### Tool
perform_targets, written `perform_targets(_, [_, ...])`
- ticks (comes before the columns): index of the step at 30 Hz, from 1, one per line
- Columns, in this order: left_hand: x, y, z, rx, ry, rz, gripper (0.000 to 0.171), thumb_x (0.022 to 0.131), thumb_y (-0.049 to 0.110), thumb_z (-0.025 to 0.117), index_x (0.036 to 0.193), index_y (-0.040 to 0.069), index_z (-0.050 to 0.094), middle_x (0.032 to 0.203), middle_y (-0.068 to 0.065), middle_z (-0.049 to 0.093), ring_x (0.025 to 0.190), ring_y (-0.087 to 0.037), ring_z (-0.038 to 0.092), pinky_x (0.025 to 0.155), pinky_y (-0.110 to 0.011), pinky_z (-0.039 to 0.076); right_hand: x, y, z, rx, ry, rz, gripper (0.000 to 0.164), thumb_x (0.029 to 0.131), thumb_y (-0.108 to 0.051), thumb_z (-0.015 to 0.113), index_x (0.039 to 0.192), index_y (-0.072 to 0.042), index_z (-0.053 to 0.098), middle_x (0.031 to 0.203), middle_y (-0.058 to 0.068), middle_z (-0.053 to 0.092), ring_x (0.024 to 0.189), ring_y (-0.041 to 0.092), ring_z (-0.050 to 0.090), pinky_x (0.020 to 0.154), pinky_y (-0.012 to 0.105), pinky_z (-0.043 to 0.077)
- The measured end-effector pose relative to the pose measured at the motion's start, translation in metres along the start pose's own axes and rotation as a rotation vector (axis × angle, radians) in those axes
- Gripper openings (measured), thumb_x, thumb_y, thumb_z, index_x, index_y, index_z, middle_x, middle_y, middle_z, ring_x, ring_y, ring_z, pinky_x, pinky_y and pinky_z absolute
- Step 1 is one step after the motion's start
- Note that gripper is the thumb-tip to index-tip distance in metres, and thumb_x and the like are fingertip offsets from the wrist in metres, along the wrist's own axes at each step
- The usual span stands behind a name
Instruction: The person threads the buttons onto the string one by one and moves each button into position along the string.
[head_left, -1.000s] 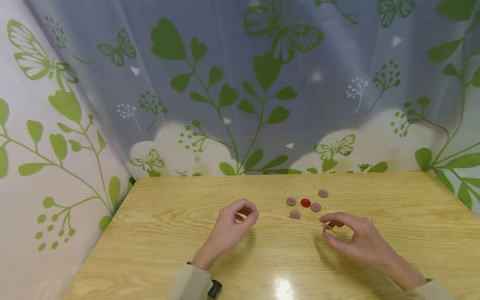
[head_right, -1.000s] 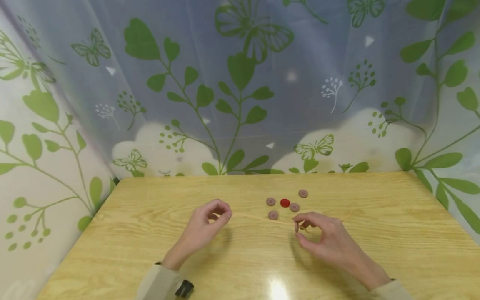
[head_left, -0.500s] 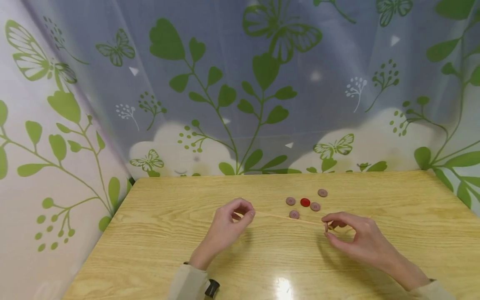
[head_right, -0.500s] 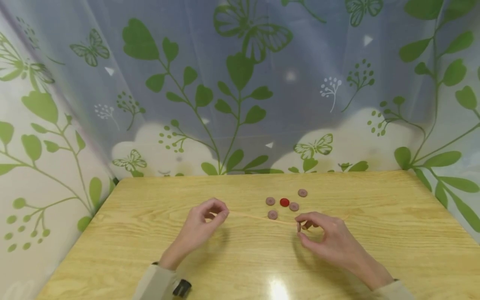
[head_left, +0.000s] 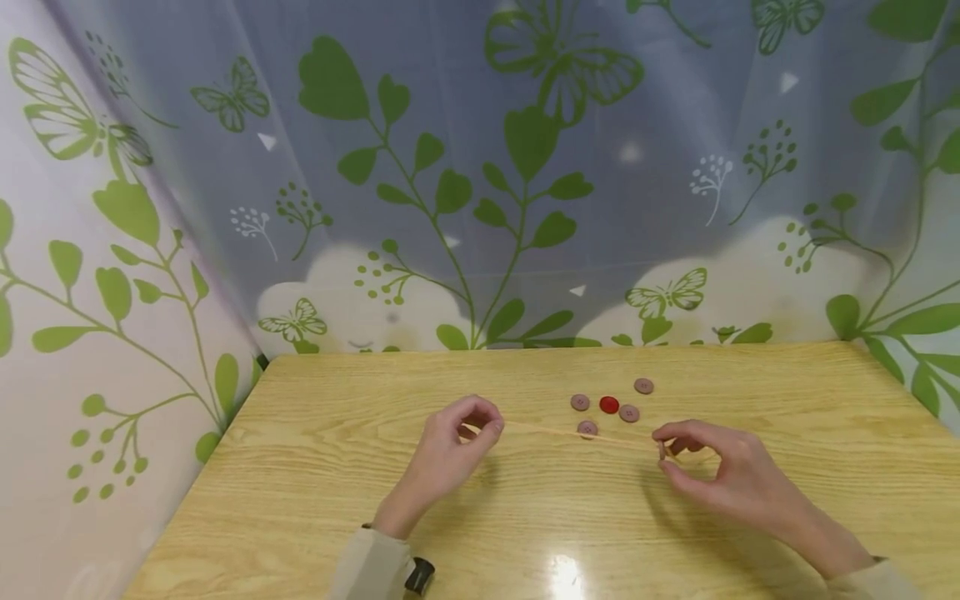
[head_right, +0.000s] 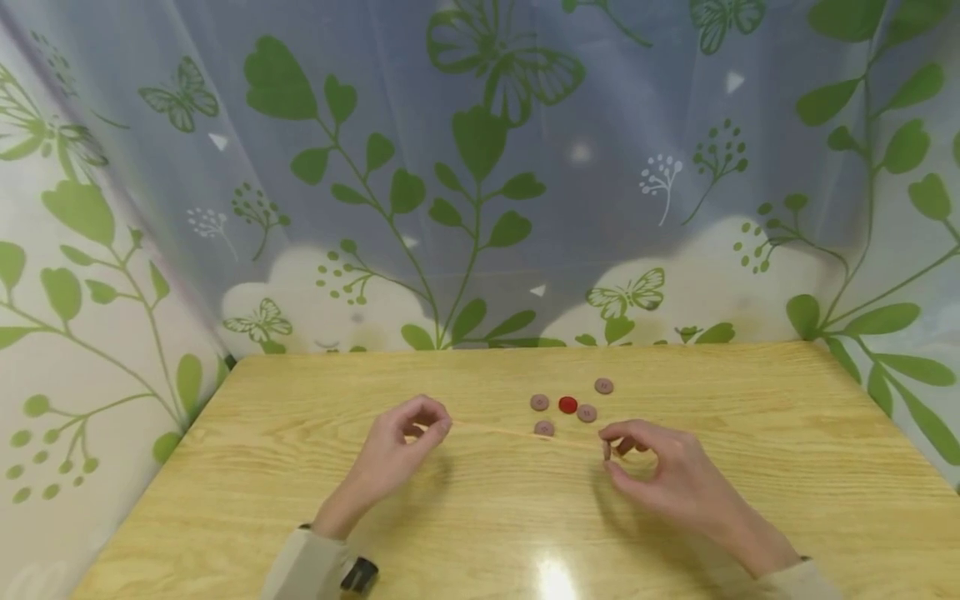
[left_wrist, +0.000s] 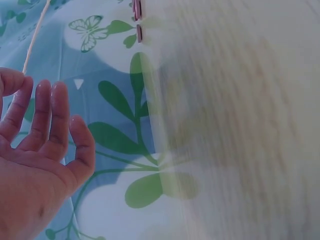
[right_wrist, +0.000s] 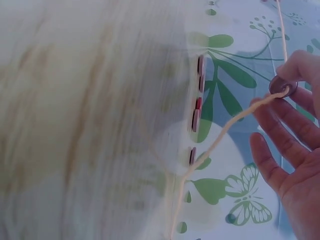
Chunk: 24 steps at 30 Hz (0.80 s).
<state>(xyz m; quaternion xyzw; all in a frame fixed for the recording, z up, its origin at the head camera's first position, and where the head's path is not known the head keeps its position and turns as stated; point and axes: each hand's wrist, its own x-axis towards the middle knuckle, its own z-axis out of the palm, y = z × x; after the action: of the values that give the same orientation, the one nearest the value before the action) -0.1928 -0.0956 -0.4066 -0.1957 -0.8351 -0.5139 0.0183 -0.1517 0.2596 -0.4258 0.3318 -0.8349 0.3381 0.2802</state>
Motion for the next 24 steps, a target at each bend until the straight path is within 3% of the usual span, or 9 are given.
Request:
perform_targets(9, [0.002,0.001,-0.004,0.023,0.017,0.021,0.005,0.097,0.014,0.067,0.098,0.017,0.070,0.095,0.002,0.071,0.090,-0.011,0.065,0.079,-0.025,0.053,0.001,0.002,-0.007,-0.010,-0.018,-0.015,0.058,0.061,0.013,0.084,0.108,-0.019,0.072,0.090,-0.011,0.075,0.076,-0.001,0.067,0.071,0.007,0.052])
perform_targets(18, [0.003,0.001,-0.004,0.020,0.024,0.016,0.005,0.098,0.014,0.067,0.097,0.017,0.070,0.094,0.001,0.071,0.089,-0.012,0.064,0.079,-0.025,0.052,-0.001,0.002,-0.011,-0.041,-0.014,0.029,0.056,0.062,0.011,0.084,0.107,-0.020,0.072,0.090,-0.013,0.074,0.075,0.000,0.065,0.072,0.007,0.049])
perform_targets(24, [0.002,0.000,-0.006,0.014,0.023,0.014,0.004,0.098,0.015,0.067,0.098,0.017,0.071,0.095,0.001,0.071,0.090,-0.012,0.064,0.080,-0.028,0.053,-0.002,0.001,-0.012,-0.053,-0.022,0.039,0.054,0.063,0.012,0.083,0.106,-0.019,0.073,0.089,-0.009,0.075,0.076,-0.002,0.065,0.071,0.007,0.050])
